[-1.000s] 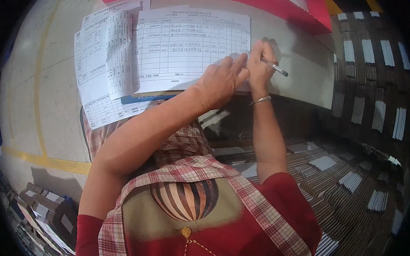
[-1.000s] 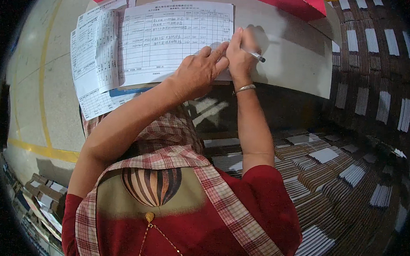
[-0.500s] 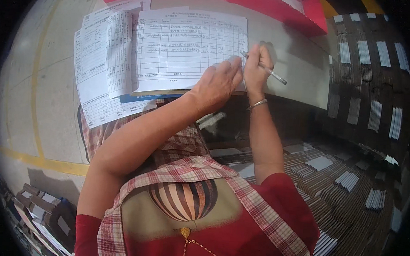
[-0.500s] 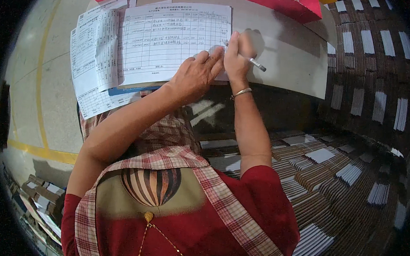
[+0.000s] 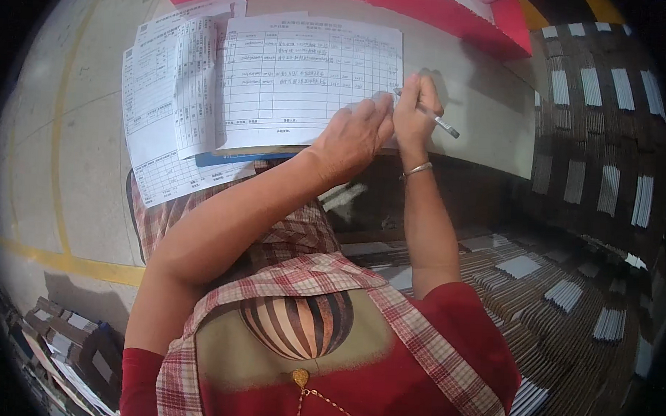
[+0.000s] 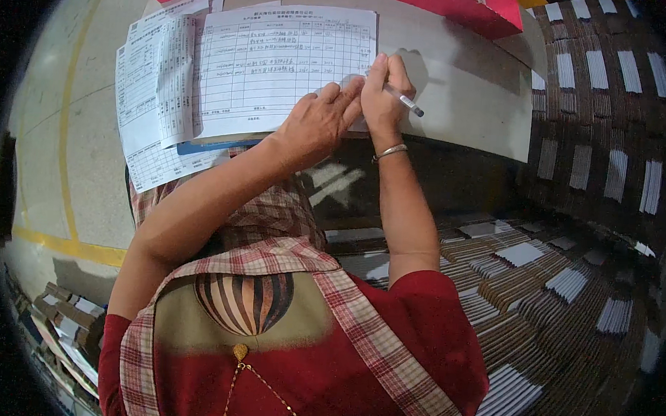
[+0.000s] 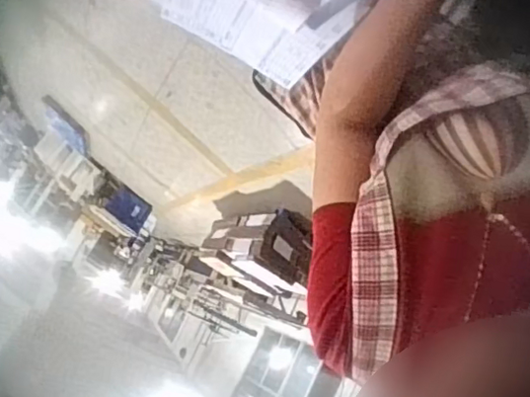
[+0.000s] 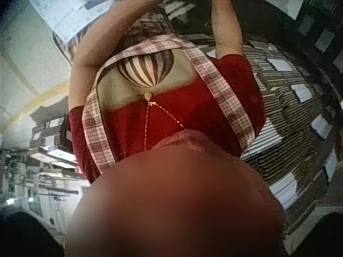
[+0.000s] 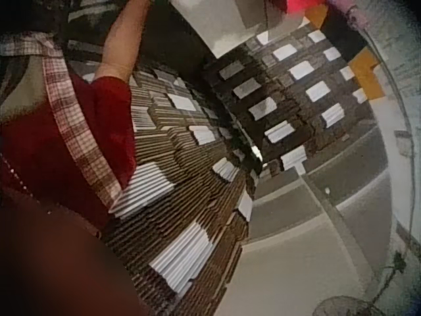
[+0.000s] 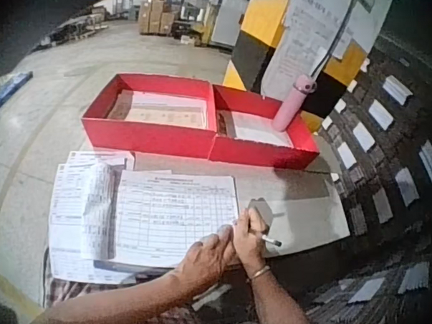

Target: Writing entries and tracking numbers in a paper logbook or ledger.

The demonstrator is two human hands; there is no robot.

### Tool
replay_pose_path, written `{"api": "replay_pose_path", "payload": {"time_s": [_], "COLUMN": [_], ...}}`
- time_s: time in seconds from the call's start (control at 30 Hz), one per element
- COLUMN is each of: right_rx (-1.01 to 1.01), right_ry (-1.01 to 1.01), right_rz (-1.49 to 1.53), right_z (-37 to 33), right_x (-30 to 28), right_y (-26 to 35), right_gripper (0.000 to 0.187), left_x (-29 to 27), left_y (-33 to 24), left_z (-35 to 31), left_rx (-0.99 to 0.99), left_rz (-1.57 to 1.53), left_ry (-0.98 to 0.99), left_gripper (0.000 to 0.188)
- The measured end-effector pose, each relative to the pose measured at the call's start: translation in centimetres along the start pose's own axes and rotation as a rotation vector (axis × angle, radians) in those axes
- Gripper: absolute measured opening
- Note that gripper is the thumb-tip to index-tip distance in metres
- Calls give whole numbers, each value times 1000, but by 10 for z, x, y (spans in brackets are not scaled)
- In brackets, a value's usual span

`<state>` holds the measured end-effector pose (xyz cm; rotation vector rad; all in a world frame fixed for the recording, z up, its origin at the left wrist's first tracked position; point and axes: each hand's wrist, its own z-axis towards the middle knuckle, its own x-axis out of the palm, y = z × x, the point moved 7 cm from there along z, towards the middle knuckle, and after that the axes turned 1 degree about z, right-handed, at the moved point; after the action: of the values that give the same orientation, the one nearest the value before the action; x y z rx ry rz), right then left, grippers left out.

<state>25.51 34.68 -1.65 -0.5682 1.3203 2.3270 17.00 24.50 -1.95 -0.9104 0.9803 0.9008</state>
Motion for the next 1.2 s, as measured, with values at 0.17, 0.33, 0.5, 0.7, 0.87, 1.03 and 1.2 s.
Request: {"api": "replay_pose_path", "payload": {"time_s": [0.17, 0.33, 0.5, 0.7, 0.87, 1.03, 1.2], "right_rx": [-16, -20, 5, -13, -24, -5, -23], "right_ry": [30, 39, 31, 58, 46, 44, 42], "right_rz": [-14, -17, -34, -19, -28, -2, -29], "right_z": [1, 1, 1, 2, 2, 1, 1], "right_x": [2, 2, 3, 3, 2, 5, 2], "right_y": [0, 1, -1, 2, 2, 2, 4], "right_gripper": [32, 31, 30, 30, 30, 30, 30], "left_x": [-1, -2, -1, -1, -2, 1, 0], "left_y": [1, 0, 1, 1, 0, 3, 1], "left_z": [0, 0, 0, 1, 0, -1, 0], "left_rx": [-6, -6, 2, 4, 0, -11, -7], "left_rz": [-1, -19, 12, -1, -4, -25, -43], "left_ry": [-13, -6, -29, -1, -7, 4, 8], "left_gripper": [58, 57, 57, 57, 58, 59, 60]}}
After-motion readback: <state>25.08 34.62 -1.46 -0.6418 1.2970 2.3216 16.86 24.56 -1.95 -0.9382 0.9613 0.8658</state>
